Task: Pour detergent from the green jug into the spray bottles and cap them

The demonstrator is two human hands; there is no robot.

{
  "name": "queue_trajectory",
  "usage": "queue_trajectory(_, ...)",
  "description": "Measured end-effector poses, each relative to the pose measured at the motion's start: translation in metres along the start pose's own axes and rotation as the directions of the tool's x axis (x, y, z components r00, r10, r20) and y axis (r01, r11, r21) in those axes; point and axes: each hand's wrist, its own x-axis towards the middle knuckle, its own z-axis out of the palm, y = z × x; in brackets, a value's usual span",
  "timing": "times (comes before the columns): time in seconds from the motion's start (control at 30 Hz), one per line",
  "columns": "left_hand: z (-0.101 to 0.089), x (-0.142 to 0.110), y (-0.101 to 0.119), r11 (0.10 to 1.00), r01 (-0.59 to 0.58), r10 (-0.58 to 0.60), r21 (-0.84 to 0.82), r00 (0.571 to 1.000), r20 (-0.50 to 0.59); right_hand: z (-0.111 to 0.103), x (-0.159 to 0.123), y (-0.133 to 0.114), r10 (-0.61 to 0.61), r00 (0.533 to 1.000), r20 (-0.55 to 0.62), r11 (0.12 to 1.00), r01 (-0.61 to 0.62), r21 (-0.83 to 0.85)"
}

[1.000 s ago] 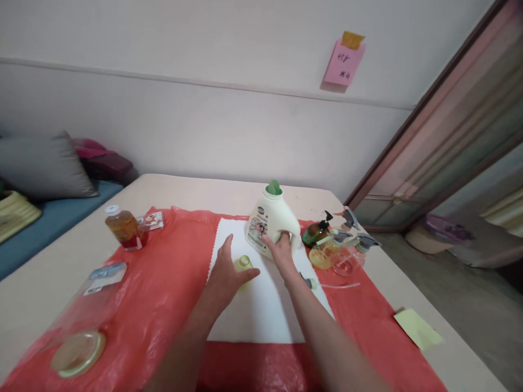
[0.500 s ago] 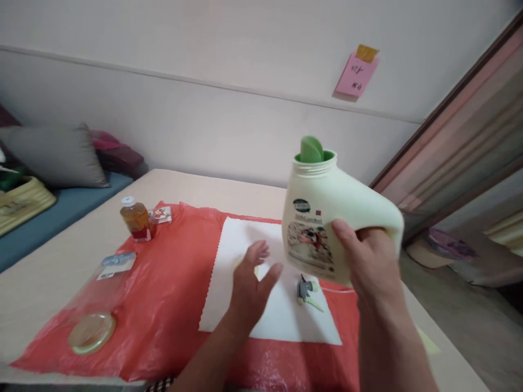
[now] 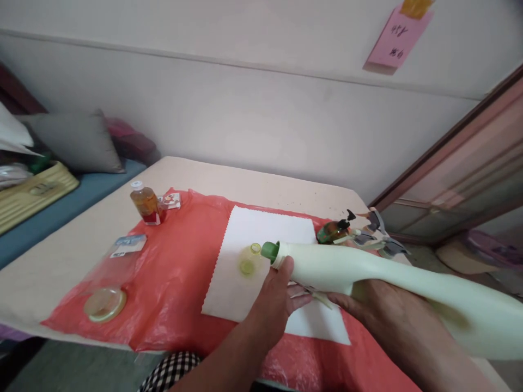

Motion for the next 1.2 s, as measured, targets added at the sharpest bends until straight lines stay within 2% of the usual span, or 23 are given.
queue_trajectory(0.1,0.003,0.003,0.004,0.997,0.028,-0.029,-0.072,0.999,-0.017,0.005,0.001,-0.002,-0.075,0.997,0.029,0.985,0.079,-0.157)
queue_trajectory(0.23,0.004,0.005,0.007,0.987,0.054,-0.06,-0.155,0.998,-0.036,0.002,0.006,-0.017,-0.123,0.992,0.005,0.965,0.121,-0.233)
queue_trajectory(0.43,0.001,0.008,0.006,0.985,0.029,-0.029,-0.172,1.0,0.004,-0.008,0.014,-0.039,-0.151,0.987,-0.045,0.969,0.139,-0.206)
queue_trajectory(0.7,0.001,0.012,0.007,0.986,0.038,-0.043,-0.161,0.999,-0.026,-0.007,0.013,-0.04,-0.135,0.99,-0.034,0.969,0.125,-0.213)
queue_trajectory(0.87,0.002,0.01,0.008,0.984,0.018,-0.015,-0.18,1.0,0.021,-0.009,0.016,-0.043,-0.148,0.989,-0.029,0.965,0.138,-0.223)
queue_trajectory(1.2,0.003,0.011,0.011,0.98,0.028,-0.023,-0.198,0.999,0.031,-0.013,0.019,-0.05,-0.156,0.988,-0.008,0.953,0.149,-0.264)
